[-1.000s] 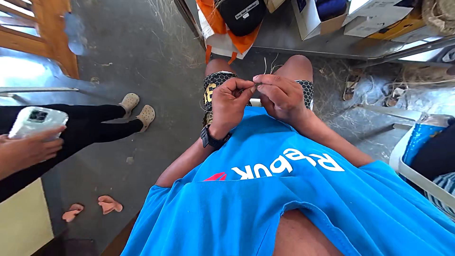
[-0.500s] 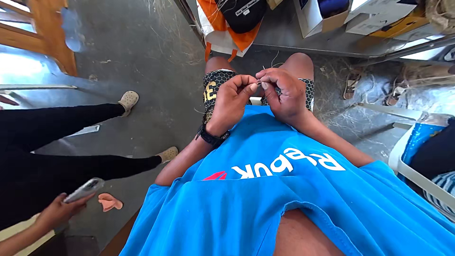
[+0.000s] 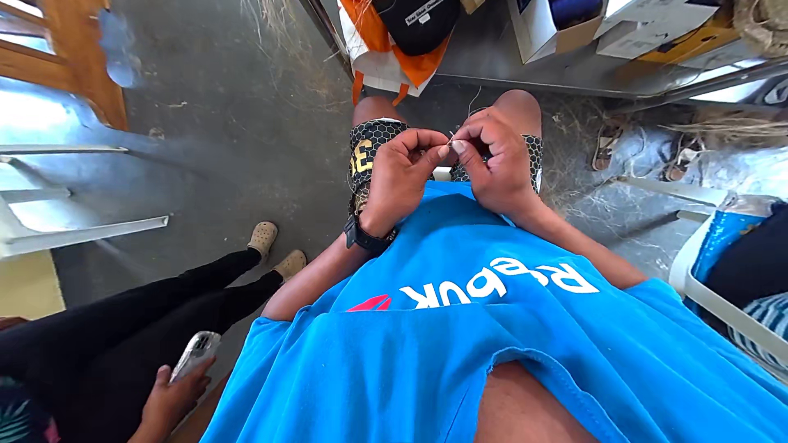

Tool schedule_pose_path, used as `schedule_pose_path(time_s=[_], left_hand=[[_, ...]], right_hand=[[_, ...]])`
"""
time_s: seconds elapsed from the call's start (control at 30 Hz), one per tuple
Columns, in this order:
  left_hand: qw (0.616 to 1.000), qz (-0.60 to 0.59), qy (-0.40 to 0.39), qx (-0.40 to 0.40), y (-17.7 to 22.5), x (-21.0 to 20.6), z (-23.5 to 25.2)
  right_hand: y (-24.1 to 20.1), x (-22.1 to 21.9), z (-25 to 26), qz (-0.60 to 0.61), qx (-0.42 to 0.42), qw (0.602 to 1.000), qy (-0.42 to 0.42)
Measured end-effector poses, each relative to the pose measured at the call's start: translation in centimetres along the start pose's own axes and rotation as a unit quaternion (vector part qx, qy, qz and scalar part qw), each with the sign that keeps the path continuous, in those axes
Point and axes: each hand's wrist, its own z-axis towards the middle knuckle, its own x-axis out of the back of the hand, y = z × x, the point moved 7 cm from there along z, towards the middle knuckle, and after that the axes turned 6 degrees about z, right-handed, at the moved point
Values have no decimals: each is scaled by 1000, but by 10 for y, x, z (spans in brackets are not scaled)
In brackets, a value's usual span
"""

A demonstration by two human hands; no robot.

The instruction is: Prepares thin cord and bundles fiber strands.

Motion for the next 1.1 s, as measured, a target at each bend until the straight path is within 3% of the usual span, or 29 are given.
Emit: schedule_pose_path(time_s=[0.13,0.3,0.53,0.77,1.1], left_hand=[[995,78,14,-59,3,3,-1],[997,59,24,-53,3,7,0],[997,55,15,-57,5,6,3],[994,80,25,-70,8,9,4],[994,91,26,-56,6,16,1]], right_hand=[[15,-3,-1,218,-108,970,-17],[19,-8,-2,327,-149,933,-20],[15,-4,-2,260,-110,959,-4],[17,-1,-3,283,-120,952,-4],[20,-1,-5,213,-126,969,-13]])
